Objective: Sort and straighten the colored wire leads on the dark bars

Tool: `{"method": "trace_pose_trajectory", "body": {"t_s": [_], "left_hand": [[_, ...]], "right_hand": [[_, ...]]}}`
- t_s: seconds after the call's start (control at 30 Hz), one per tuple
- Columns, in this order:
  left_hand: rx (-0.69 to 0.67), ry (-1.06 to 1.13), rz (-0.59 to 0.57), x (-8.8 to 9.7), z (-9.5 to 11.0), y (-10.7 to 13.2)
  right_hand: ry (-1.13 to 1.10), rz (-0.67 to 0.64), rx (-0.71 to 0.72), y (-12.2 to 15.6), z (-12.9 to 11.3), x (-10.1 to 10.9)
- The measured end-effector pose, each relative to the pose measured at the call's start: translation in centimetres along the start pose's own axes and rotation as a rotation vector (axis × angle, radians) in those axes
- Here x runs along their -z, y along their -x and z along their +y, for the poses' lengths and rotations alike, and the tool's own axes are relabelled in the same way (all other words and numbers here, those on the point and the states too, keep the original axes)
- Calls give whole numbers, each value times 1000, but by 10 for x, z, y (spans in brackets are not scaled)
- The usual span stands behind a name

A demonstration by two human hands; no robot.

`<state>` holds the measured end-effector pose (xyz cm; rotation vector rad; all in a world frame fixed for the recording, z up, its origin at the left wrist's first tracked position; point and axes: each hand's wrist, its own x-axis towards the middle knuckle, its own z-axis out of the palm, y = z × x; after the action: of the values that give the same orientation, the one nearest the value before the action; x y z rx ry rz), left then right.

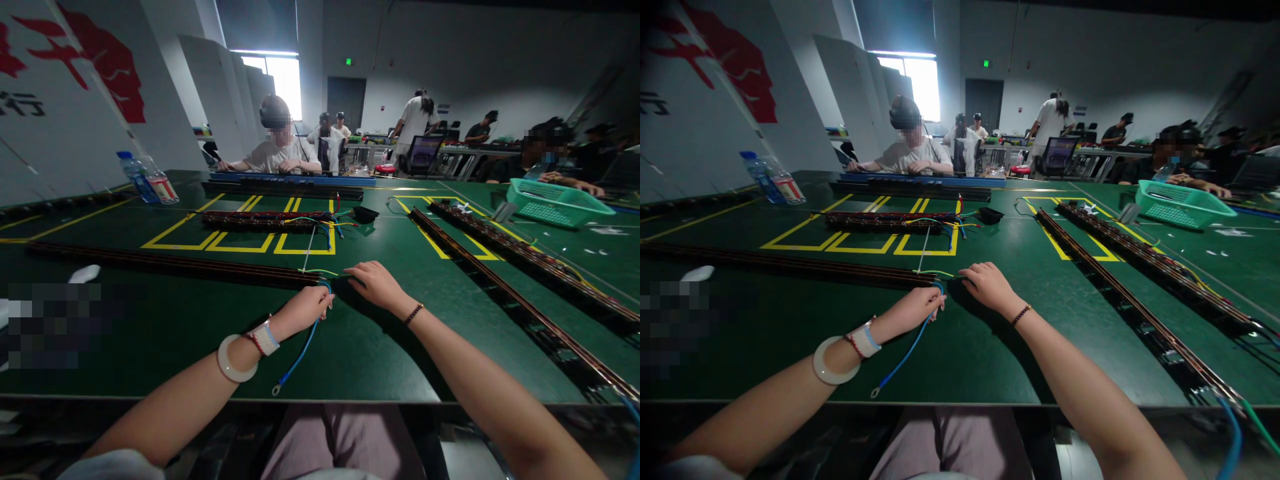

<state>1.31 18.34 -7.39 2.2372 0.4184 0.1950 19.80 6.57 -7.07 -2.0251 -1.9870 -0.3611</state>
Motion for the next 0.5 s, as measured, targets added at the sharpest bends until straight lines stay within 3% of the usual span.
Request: {"method": "trace_pose_trajectory", "body": {"t_s": [0.23,0.37,0.5], "left_hand": [[-125,-172,137,4,14,8],[-227,-80,66,4,21,13],[-172,107,-65,1,17,12]], "right_hand": [[-135,62,-69,-1,-16,-1],[-174,49,-103,-1,-30,-13],[-170,-14,-176,0,-33,-20]]}}
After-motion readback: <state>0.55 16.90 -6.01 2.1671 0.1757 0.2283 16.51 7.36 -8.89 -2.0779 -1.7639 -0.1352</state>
